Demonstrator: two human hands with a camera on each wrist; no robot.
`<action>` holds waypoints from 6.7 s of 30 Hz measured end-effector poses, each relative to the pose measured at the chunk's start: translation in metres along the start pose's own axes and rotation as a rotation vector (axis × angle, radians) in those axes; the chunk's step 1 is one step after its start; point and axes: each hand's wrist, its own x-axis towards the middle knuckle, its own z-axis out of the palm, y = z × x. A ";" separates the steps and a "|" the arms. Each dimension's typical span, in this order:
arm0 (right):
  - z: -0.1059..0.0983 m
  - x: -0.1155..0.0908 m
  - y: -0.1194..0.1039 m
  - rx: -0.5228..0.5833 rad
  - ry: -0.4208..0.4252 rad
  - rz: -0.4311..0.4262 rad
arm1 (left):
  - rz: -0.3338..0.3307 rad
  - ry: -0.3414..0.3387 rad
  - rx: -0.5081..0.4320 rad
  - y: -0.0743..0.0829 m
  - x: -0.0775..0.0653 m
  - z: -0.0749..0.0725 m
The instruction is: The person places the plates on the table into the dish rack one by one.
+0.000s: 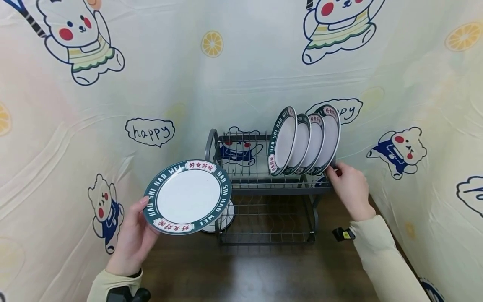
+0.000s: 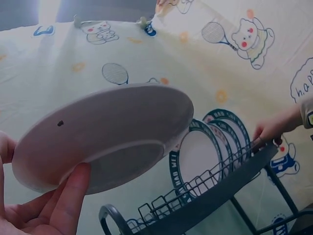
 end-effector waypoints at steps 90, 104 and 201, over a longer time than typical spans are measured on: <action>-0.006 -0.051 -0.121 0.547 -0.503 -0.106 | -0.151 0.024 0.139 -0.052 0.040 0.062; -0.002 -0.045 -0.116 0.777 -0.646 0.037 | -0.178 0.031 0.138 -0.061 0.046 0.067; -0.020 0.087 -0.210 -0.199 -0.269 -0.140 | 0.173 0.162 1.261 -0.044 0.142 0.028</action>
